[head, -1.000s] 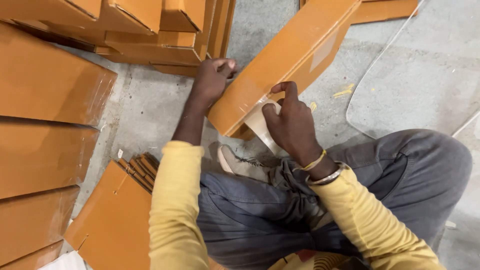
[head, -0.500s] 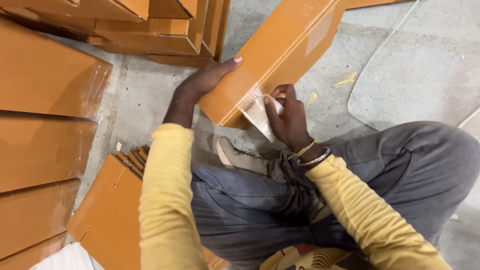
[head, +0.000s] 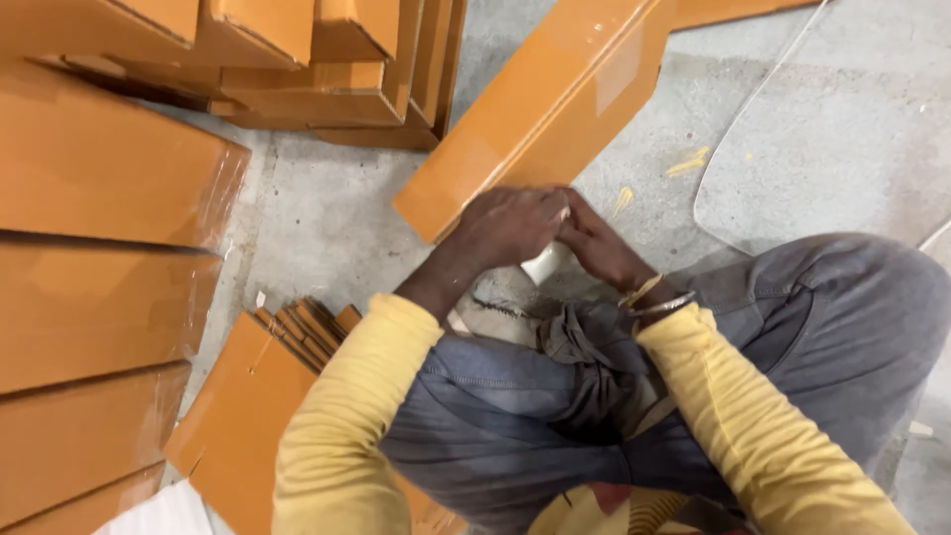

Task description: The recorder is assembling and sealing long cardboard boxes using a roll of clear tape.

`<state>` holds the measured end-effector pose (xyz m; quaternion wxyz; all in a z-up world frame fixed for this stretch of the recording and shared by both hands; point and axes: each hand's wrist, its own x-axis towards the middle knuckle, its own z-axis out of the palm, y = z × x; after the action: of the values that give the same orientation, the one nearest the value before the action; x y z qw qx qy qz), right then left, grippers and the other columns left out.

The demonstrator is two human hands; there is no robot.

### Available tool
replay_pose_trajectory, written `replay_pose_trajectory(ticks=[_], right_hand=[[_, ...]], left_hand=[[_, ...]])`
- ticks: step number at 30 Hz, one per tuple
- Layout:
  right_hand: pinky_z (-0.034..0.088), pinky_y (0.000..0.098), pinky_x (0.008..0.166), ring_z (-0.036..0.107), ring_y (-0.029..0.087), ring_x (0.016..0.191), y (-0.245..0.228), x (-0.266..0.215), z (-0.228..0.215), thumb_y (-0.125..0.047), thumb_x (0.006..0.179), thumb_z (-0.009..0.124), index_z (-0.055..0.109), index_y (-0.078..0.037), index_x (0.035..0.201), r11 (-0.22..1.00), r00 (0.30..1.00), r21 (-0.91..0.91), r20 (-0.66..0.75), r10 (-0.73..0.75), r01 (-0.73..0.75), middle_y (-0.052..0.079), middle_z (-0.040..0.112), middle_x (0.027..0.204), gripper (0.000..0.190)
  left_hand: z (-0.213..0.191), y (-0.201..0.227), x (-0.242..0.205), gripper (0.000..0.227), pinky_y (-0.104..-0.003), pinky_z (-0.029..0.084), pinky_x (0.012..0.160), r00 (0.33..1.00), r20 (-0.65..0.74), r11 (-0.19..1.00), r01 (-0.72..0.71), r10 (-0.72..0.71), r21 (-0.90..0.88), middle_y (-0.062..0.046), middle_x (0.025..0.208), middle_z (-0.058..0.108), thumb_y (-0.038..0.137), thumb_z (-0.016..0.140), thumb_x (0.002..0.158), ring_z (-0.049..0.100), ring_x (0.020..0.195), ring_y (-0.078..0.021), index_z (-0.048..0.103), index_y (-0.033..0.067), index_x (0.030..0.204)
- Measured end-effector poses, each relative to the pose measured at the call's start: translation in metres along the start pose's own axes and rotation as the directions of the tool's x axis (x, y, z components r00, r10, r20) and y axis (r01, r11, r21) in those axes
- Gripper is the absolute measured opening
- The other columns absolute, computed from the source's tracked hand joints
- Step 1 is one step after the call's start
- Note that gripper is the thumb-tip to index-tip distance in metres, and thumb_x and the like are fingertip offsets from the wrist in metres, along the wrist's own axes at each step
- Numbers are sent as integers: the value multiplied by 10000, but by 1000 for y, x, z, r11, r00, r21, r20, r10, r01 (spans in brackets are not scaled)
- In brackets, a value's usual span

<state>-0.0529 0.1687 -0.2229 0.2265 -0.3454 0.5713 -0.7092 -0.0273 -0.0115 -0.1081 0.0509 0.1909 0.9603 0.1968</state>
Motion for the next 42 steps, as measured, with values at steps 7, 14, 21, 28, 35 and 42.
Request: replay_pose_trajectory(ticks=[7, 14, 21, 28, 35, 42], right_hand=[[512, 537, 768, 678, 473, 853, 30, 17, 13, -216, 1003, 604, 438, -17, 1457, 606, 880, -639, -335, 336, -475, 289, 718, 905, 523], [503, 479, 521, 667, 345, 576, -80, -23, 37, -304, 995, 604, 740, -120, 997, 359, 997, -932, 61, 37, 44, 136, 692, 655, 229], [552, 473, 597, 707, 368, 666, -79, -69, 46, -347, 1006, 577, 782, -145, 1053, 745, 994, -666, 63, 93, -28, 144, 742, 795, 292], [582, 401, 731, 759, 270, 836, -74, -61, 40, -274, 1032, 607, 765, -74, 1129, 892, 964, -368, -150, 221, -262, 136, 788, 974, 273], [538, 347, 868, 601, 163, 1040, -78, 12, 95, -191, 1009, 614, 451, -71, 1460, 836, 790, 511, -421, 445, -198, 79, 604, 1210, 494], [585, 436, 854, 639, 291, 1018, 98, 46, 73, -134, 1023, 615, 429, 61, 1365, 788, 668, 615, -574, 473, -29, 195, 596, 1188, 435]], left_hand=[[16, -3, 10, 155, -468, 564, 826, 997, 62, 936, 27, -52, 352, -163, 1009, 742, 145, 641, 862, 720, 954, -334, 757, 82, 944], [59, -38, 24, 181, -481, 560, 819, 992, 65, 834, 55, -109, 549, -143, 977, 750, 75, 614, 860, 716, 969, -318, 773, 58, 944], [30, 16, 47, 496, -581, 433, 945, 793, 158, 789, 520, -588, 329, -178, 1309, 597, 473, 479, 1062, 575, 1213, -413, 647, 82, 1316], [-78, -31, 14, 377, -441, 506, 1154, 944, -331, 999, 0, 17, 53, -129, 1417, 660, 309, 612, 1114, 629, 1323, -327, 542, 147, 1447], [-66, -60, 13, 738, -541, 401, 1061, 759, -67, 756, 631, -648, -172, -258, 1377, 584, 660, 460, 985, 536, 1292, -436, 532, 75, 1430], [-74, -55, -4, 804, -520, 435, 1112, 732, -37, 715, 651, -680, -255, -206, 1386, 656, 699, 491, 926, 594, 1319, -393, 515, 112, 1474]])
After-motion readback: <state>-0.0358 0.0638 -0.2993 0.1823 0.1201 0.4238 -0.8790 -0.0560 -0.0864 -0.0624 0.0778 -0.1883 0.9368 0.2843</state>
